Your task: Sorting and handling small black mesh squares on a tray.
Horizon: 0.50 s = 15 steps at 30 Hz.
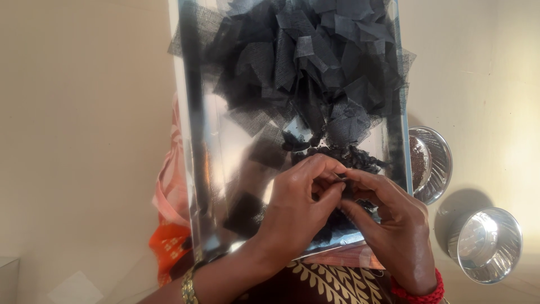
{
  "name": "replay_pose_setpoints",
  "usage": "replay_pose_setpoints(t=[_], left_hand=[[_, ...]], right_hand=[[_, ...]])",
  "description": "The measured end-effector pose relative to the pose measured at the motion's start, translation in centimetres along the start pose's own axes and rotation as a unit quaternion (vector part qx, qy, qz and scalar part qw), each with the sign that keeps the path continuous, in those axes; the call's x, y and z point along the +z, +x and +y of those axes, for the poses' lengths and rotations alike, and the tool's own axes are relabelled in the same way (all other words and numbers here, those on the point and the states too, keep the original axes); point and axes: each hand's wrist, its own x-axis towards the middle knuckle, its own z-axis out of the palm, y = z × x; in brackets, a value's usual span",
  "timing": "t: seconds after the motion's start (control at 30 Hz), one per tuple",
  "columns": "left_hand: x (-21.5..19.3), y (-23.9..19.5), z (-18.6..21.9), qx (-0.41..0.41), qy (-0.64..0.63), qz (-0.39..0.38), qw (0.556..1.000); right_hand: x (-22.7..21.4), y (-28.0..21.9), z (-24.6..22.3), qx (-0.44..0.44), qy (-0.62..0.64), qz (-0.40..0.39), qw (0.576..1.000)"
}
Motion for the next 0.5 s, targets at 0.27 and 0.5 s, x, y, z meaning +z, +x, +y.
replay_pose_setpoints(t=[0.27, 0.5], left_hand=[[-0.5, 0.0, 0.4, -0.016, -0.005, -0.012, 1.000], [-1.1, 0.2, 0.5, -0.018, -0.075, -0.095, 0.992]], right_hand=[[-0.2, -0.3, 1.6, 0.031, 0.098, 0.006, 0.995], [-1.6, 0.0, 2.0, 0.106, 0.148, 0.029, 0.983]])
